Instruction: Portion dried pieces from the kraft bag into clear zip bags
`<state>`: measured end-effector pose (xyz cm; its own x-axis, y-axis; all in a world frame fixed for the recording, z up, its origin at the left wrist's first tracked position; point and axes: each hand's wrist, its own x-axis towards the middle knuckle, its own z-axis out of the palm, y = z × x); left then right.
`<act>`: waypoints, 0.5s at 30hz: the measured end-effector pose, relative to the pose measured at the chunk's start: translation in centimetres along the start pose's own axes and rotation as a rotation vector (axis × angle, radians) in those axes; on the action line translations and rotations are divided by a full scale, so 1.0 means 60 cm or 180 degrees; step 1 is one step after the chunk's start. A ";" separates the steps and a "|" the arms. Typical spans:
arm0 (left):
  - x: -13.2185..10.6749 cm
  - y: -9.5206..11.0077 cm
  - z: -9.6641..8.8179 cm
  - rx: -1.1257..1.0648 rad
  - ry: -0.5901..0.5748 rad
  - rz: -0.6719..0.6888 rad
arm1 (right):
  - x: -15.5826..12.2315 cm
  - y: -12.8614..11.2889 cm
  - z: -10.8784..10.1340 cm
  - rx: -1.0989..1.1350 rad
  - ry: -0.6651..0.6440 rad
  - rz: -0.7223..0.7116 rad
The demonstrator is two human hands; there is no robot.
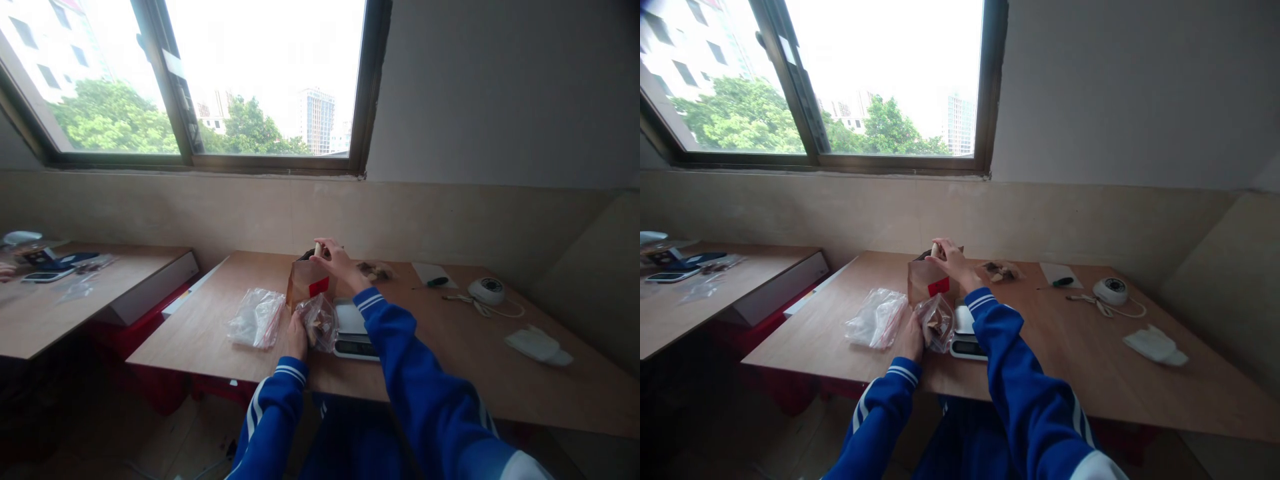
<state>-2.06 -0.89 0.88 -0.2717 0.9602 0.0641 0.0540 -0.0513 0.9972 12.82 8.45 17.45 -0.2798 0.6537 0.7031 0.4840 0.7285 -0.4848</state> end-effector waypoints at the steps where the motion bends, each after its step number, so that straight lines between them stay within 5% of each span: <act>1: 0.000 0.001 0.001 0.0061 0.0042 0.0027 | -0.003 -0.001 0.000 -0.0081 -0.0075 -0.0077; 7: -0.003 0.009 0.000 0.0103 0.0018 0.0103 | -0.014 -0.005 -0.001 -0.0330 -0.0166 -0.0137; 15: -0.008 0.019 0.000 0.0129 0.0082 -0.0077 | -0.009 -0.007 -0.015 0.0485 -0.0148 0.0203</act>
<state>-1.84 -1.42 2.00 -0.2979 0.9537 0.0416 0.0858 -0.0166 0.9962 13.51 7.62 17.71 -0.2923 0.7057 0.6454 0.3717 0.7056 -0.6032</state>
